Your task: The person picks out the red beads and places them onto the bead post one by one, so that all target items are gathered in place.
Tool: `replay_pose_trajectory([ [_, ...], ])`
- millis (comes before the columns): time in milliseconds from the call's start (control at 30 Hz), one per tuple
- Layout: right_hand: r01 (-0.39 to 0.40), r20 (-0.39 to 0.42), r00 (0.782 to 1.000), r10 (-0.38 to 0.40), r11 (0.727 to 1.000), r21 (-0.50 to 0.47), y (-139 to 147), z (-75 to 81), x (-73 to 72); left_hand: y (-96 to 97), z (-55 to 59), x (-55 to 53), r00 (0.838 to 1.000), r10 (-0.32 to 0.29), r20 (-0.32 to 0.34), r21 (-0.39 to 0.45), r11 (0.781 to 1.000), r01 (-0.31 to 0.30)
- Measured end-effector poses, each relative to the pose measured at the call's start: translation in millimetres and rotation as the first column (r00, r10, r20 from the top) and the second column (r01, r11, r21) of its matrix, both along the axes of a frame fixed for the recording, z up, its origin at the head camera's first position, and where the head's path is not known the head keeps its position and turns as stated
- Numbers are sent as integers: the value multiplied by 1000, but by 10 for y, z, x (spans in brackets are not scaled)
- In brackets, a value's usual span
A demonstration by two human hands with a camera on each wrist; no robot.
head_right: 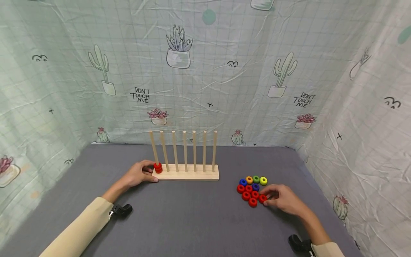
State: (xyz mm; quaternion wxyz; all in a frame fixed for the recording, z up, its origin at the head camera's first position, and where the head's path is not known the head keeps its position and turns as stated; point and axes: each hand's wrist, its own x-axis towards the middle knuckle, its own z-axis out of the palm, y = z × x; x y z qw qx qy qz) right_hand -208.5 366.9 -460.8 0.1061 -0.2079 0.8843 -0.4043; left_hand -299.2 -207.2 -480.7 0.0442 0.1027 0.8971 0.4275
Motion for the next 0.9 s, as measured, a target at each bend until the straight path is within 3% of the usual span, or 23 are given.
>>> replay_pose_trajectory([
  [267,15,-59,998,-16,1000,-17,0,50,0,-3,-7,3,1000,-5,-5,0,1000,5],
  [900,38,-160,987,-29,998,51,-206,292,-96,-18,-14,-22,1000,-16,11,-3,1000,16],
])
